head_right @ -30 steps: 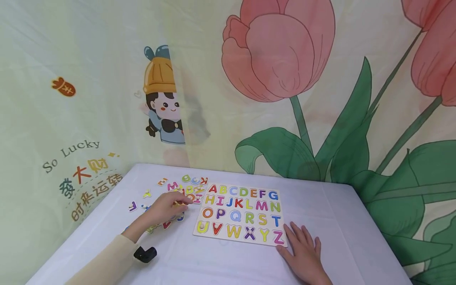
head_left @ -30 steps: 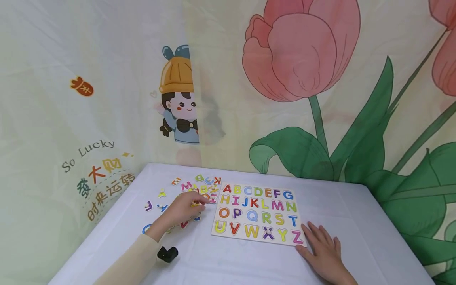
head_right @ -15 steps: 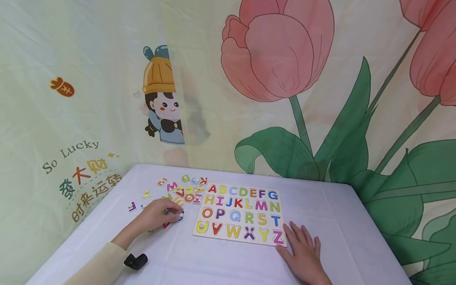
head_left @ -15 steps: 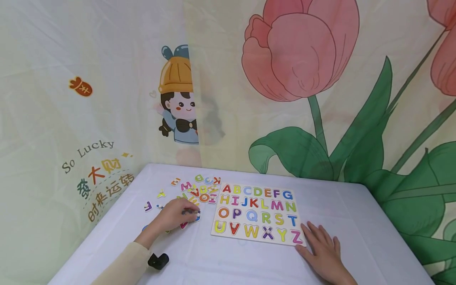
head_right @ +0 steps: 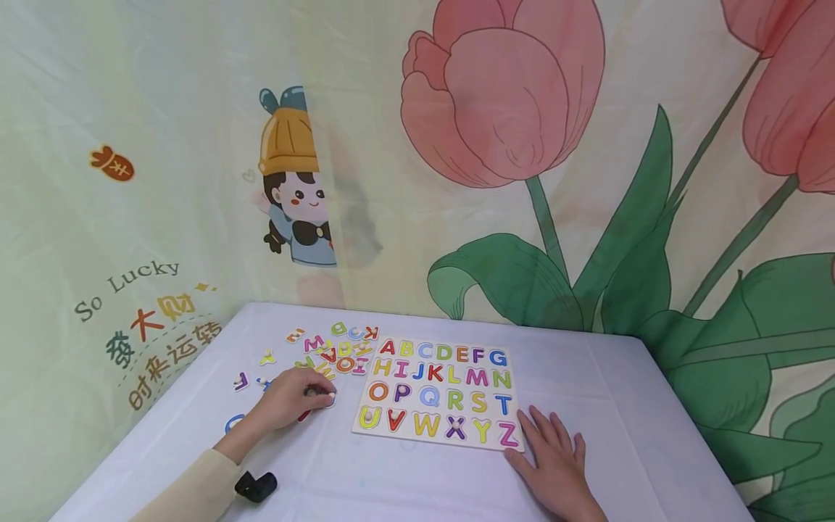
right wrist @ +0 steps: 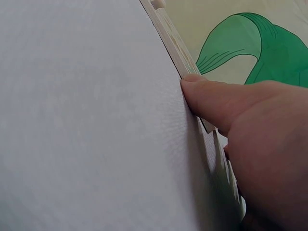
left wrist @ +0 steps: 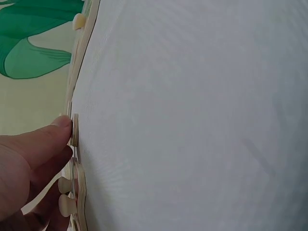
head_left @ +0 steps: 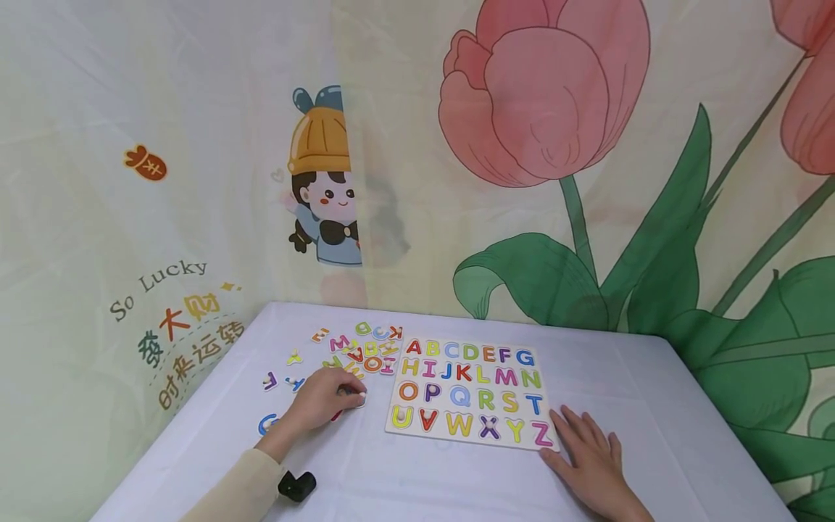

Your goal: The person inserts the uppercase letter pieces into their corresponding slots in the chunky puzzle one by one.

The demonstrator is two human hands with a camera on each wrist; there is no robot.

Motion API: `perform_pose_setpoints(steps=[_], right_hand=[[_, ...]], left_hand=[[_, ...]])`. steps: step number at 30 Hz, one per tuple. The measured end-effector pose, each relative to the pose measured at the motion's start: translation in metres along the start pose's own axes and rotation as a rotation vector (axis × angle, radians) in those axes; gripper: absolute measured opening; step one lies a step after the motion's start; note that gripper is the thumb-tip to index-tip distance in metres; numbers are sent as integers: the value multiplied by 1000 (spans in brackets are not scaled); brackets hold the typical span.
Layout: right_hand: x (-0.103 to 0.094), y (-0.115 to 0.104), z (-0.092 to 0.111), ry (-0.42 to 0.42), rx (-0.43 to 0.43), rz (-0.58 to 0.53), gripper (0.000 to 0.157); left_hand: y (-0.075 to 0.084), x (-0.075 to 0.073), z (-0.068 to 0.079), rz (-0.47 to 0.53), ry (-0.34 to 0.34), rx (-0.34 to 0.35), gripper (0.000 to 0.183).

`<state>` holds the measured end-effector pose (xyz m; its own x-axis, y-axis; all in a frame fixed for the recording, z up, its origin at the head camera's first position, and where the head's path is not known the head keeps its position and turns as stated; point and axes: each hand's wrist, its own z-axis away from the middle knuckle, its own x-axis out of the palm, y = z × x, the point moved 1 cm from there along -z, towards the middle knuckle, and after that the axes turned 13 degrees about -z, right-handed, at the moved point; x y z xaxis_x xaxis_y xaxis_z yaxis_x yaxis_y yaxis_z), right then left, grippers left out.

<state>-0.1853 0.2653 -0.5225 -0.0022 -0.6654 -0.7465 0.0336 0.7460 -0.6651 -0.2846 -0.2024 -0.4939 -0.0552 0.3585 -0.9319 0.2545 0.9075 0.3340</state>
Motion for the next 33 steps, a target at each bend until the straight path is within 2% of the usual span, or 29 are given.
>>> perform_pose_setpoints(steps=[9, 15, 20, 28, 33], right_hand=[[-2, -4, -2, 3, 3, 20, 92], [-2, -3, -2, -3, 15, 11, 93], [-2, -3, 0, 1, 17, 3, 92], [-1, -2, -1, -10, 21, 4, 93], [-1, -3, -1, -9, 16, 13, 93]], left_hand=[[8, -4, -3, 10, 35, 29, 13], [23, -3, -19, 18, 65, 97, 13], [44, 0, -32, 46, 96, 156, 11], [78, 14, -50, 84, 42, 183, 9], [97, 26, -60, 103, -15, 165, 11]])
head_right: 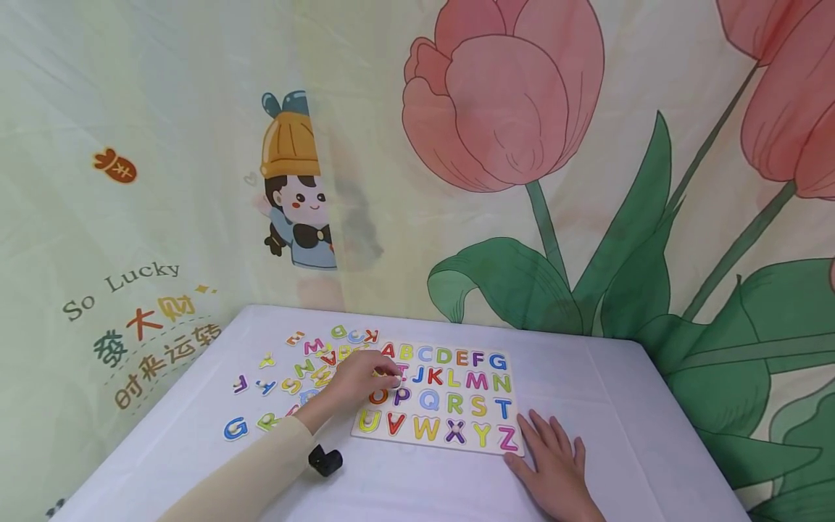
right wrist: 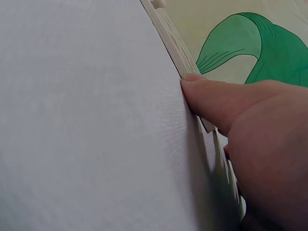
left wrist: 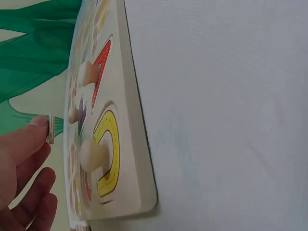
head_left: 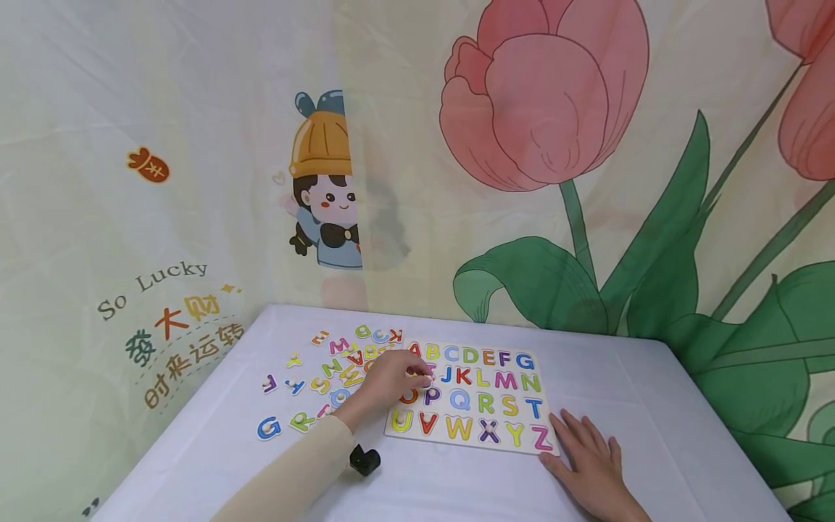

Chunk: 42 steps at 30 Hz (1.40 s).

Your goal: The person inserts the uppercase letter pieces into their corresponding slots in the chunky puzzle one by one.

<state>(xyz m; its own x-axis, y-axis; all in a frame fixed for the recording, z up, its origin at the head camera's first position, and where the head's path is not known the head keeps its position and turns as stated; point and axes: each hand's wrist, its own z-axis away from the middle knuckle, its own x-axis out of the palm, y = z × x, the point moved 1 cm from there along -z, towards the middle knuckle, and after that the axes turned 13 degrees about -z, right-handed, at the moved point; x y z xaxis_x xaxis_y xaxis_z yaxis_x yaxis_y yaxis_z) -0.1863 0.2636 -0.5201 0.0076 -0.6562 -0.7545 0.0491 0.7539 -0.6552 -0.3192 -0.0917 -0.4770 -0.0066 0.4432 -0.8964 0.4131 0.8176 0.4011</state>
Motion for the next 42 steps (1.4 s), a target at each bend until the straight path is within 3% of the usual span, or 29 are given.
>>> perform_pose_setpoints(steps=[8, 18, 42], right_hand=[[1, 2, 0, 7, -1, -5, 95], [2, 1, 0, 5, 12, -8, 93], [1, -2, 0, 8, 5, 4, 92]], left_hand=[[16, 14, -21, 21, -51, -42, 9], [13, 26, -39, 52, -57, -54, 10], [12, 36, -46, 66, -64, -36, 12]])
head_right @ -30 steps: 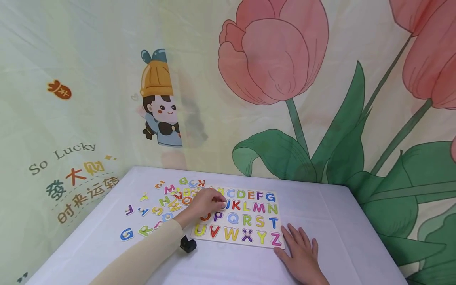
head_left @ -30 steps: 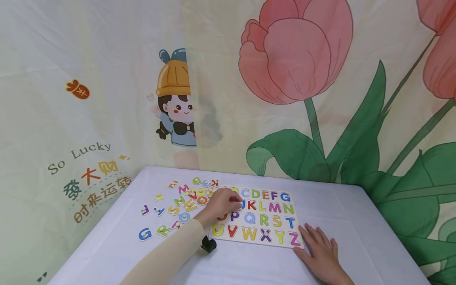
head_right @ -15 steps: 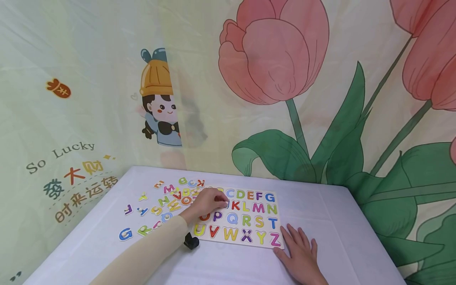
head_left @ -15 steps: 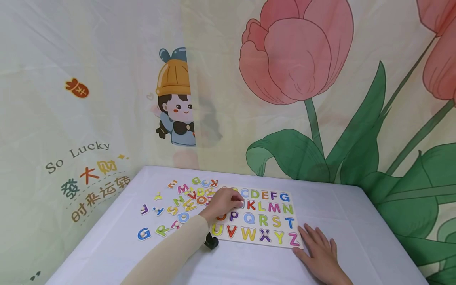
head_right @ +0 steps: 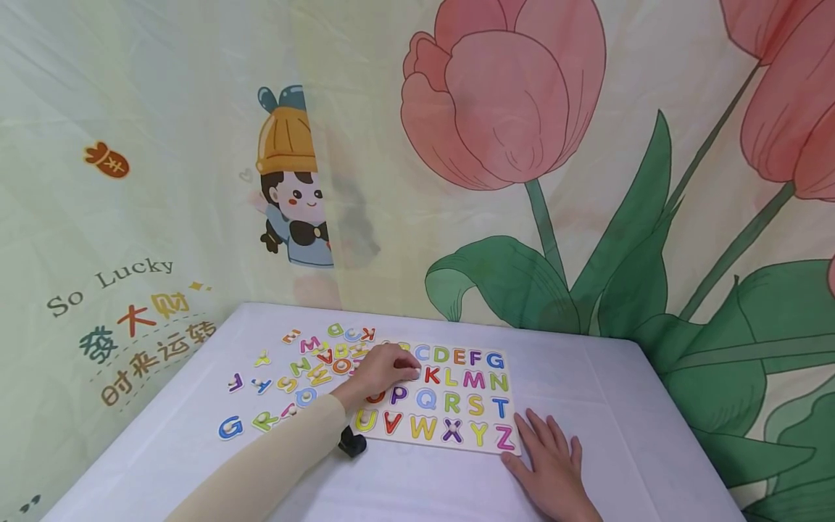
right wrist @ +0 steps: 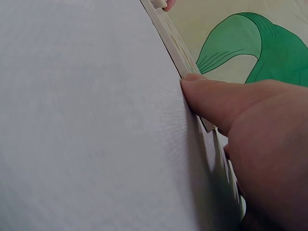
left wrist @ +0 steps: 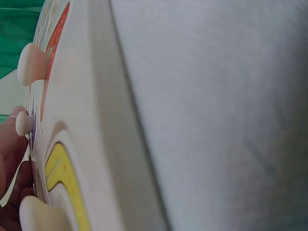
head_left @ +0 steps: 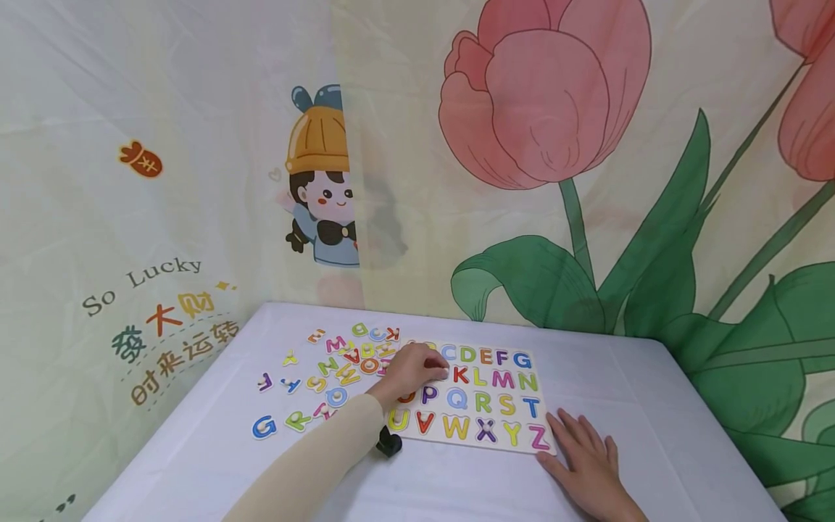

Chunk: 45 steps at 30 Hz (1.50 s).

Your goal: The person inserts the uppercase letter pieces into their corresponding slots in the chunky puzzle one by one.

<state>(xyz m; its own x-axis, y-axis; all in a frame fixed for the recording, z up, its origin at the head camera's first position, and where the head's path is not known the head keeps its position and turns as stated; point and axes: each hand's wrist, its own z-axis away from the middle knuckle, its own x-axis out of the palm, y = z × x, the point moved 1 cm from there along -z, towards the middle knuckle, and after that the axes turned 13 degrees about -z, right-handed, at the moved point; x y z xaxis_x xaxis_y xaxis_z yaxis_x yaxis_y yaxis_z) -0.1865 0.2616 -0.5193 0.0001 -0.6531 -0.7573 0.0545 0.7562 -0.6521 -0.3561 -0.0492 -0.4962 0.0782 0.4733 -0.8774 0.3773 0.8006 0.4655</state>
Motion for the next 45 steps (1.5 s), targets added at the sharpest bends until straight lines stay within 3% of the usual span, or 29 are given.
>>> perform_pose_setpoints(steps=[10, 16, 19, 28, 31, 40, 45], right_hand=[[1, 2, 1, 0, -2, -9, 94], [0, 0, 0, -8, 7, -1, 92], [0, -1, 0, -13, 7, 7, 92], [-1, 0, -1, -23, 18, -1, 97], [0, 0, -1, -24, 30, -4, 97], [1, 2, -1, -19, 38, -1, 98], [1, 1, -1, -19, 32, -2, 98]], left_hand=[[0, 0, 0, -37, 2, 18, 16], [-6, -8, 6, 1, -23, 31, 27], [-13, -19, 10, 25, -30, 16, 28], [-41, -65, 25, -17, 70, -35, 27], [-52, -73, 30, -48, 104, -40, 25], [-79, -77, 39, -76, 87, -108, 27], [-86, -75, 42, -103, 55, -77, 25]])
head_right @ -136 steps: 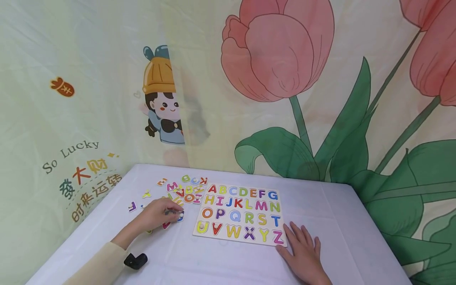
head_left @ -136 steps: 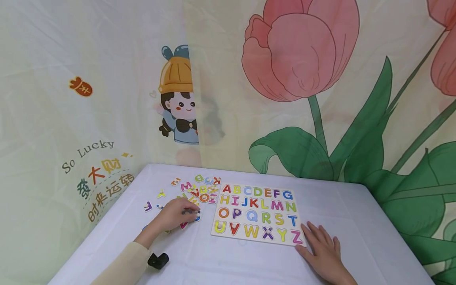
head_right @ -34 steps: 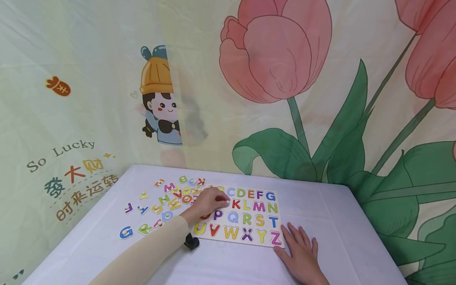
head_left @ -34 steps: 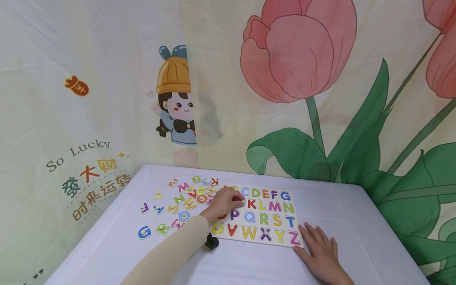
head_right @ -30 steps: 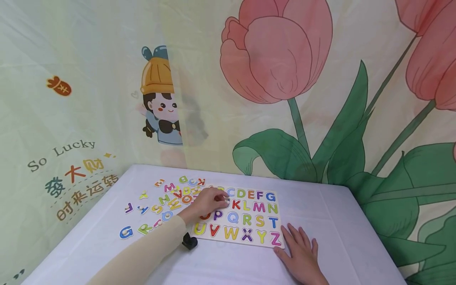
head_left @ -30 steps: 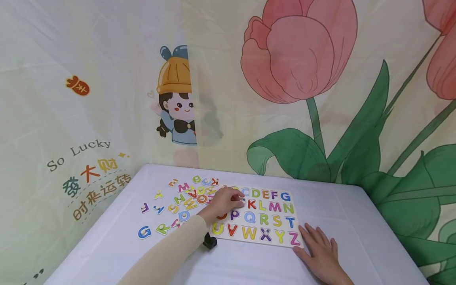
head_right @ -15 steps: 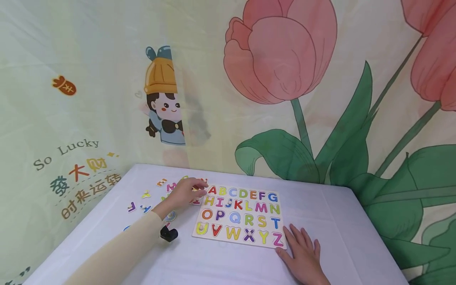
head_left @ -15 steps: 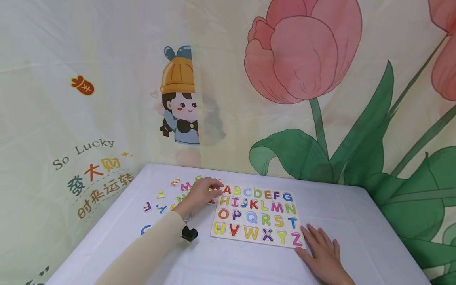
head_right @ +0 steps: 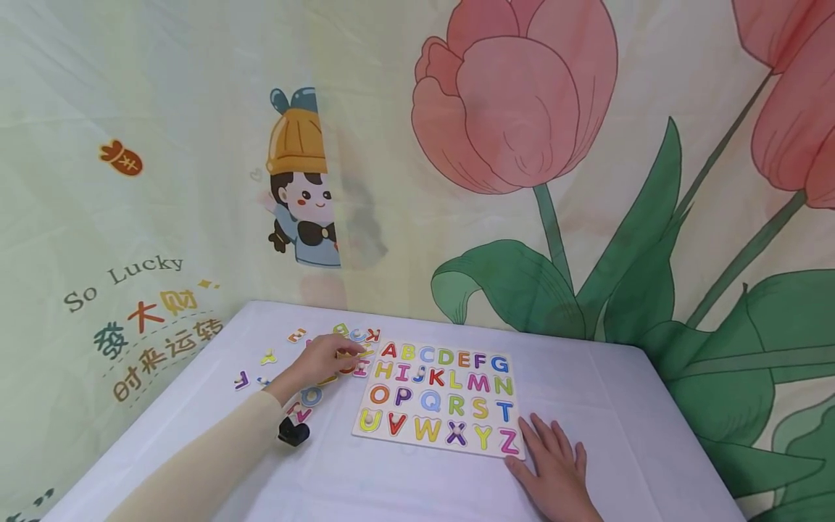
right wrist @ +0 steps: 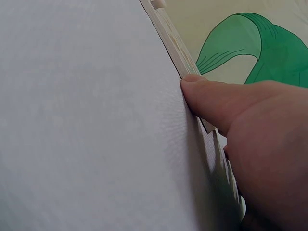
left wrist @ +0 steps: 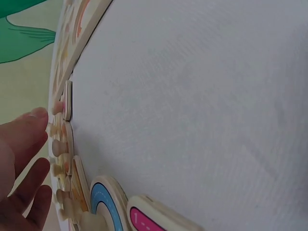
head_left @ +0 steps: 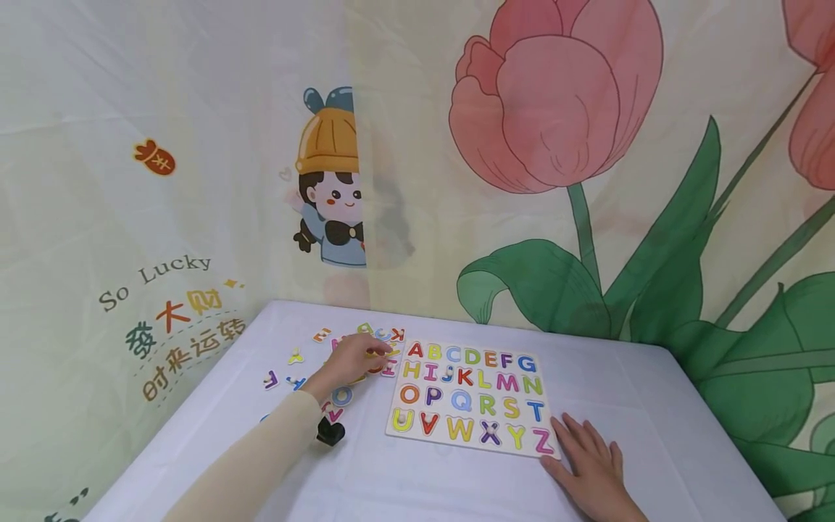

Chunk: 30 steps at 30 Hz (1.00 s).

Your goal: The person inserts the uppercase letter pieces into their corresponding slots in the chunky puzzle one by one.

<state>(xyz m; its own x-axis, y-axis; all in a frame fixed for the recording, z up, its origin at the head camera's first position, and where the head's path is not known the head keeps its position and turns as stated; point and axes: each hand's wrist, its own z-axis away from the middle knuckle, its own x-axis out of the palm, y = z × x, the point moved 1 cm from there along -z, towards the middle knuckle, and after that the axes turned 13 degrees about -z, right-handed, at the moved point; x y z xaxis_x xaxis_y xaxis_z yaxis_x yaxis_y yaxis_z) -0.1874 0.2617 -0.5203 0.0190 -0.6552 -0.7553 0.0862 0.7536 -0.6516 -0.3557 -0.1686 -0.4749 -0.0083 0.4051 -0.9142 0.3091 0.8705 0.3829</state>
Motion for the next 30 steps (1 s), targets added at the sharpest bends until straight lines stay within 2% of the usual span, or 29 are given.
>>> perform_pose_setpoints(steps=[8, 11, 14, 18, 25, 30], right_hand=[[2, -1, 0, 0, -16, -4, 98], [3, -1, 0, 3, -20, -1, 98], [3, -1, 0, 7, -25, 2, 98], [3, 0, 1, 5, -27, 6, 98], [3, -1, 1, 1, -19, 5, 98], [1, 1, 0, 0, -11, 8, 99]], left_hand=[[-8, 2, -2, -84, -45, 200, 17], [-11, 4, -5, -133, -27, 278, 16], [-12, 5, -7, -174, 0, 328, 14], [-12, 5, -7, -205, 20, 327, 12], [-7, -2, 1, -205, 30, 276, 11], [-5, -3, 5, -212, 33, 291, 10]])
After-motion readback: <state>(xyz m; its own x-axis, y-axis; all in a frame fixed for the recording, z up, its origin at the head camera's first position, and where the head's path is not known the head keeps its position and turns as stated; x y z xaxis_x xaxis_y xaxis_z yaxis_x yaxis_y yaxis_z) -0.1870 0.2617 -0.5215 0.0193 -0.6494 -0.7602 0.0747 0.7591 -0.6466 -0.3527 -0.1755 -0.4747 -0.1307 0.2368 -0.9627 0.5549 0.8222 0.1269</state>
